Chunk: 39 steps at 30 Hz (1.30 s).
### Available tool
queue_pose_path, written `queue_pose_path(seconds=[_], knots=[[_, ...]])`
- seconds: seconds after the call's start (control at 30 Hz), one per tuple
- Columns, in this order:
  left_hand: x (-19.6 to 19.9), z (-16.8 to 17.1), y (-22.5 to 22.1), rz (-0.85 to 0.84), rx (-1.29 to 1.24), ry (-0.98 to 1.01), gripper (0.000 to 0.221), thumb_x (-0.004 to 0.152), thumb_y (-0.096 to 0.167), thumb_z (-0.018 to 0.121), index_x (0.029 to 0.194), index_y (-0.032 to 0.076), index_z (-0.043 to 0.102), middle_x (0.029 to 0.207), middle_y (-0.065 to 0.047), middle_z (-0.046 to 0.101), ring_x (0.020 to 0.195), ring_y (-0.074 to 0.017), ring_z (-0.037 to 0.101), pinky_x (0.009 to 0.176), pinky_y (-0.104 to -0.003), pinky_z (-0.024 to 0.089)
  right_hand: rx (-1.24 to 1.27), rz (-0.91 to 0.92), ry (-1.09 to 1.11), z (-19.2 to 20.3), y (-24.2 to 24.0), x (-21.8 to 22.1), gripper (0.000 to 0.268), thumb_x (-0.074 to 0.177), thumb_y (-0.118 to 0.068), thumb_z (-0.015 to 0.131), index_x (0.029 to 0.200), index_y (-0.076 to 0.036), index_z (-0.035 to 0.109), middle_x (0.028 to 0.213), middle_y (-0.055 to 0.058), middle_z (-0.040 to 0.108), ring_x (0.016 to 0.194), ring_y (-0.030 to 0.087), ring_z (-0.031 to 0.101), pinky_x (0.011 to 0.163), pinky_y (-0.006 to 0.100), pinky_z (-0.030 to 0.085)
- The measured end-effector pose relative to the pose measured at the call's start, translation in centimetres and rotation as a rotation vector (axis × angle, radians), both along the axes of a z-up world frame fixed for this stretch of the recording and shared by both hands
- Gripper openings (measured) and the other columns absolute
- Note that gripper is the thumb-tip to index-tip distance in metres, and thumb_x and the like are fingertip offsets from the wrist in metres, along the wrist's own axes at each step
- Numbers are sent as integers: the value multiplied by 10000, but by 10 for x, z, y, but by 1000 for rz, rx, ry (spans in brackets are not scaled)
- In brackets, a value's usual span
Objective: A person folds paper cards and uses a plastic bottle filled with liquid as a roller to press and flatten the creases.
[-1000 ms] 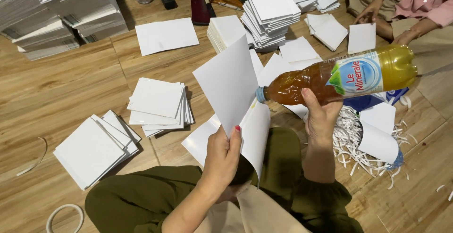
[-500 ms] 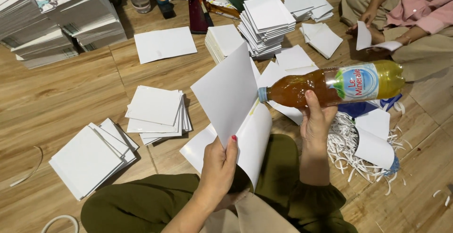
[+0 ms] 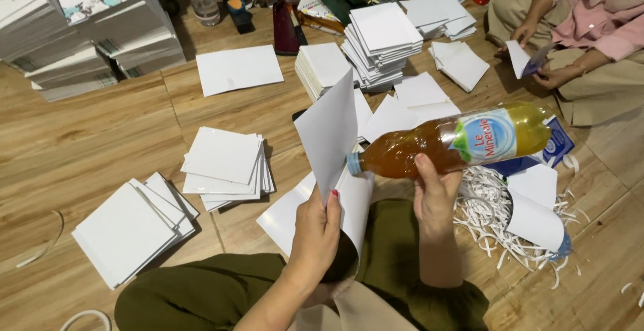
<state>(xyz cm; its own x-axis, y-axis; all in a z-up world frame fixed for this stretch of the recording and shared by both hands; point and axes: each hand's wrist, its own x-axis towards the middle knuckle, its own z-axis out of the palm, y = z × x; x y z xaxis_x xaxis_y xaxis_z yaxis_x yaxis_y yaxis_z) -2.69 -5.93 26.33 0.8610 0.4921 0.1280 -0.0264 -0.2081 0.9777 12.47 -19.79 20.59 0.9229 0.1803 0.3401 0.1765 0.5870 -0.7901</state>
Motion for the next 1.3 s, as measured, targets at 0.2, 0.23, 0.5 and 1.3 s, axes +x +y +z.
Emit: queue_pose_path(seconds=[0.2, 0.23, 0.5, 1.3], knots=[[6, -8, 0, -8, -10, 24, 288, 867, 80, 368, 1077, -24, 537, 473, -41, 475, 385, -104, 333, 375, -260, 288, -10, -65, 49, -2, 7, 0, 427, 772, 5, 613, 1163, -47, 448, 957, 55, 562, 784, 109, 572, 711, 179, 518], [8, -11, 1, -5, -6, 18, 288, 867, 80, 368, 1077, -24, 537, 473, -41, 475, 385, -104, 333, 375, -260, 288, -6, -61, 44, -3, 6, -1, 427, 772, 5, 613, 1163, -47, 448, 957, 55, 562, 784, 109, 572, 711, 179, 518], [11, -24, 0, -62, -42, 8, 410, 880, 78, 286, 1242, -76, 401, 1029, -277, 608, 850, -277, 601, 724, -446, 488, -185, -241, -7, 29, 28, -32, 364, 737, -2, 678, 1070, -48, 539, 926, 45, 574, 879, 97, 560, 760, 256, 543], [13, -27, 0, 12, 19, 65, 550, 768, 17, 332, 1318, -8, 316, 563, -104, 559, 442, -173, 453, 454, -291, 406, -115, -248, 35, 24, 31, -48, 378, 729, 50, 665, 1067, -36, 520, 923, 56, 580, 869, 103, 566, 784, 254, 519]])
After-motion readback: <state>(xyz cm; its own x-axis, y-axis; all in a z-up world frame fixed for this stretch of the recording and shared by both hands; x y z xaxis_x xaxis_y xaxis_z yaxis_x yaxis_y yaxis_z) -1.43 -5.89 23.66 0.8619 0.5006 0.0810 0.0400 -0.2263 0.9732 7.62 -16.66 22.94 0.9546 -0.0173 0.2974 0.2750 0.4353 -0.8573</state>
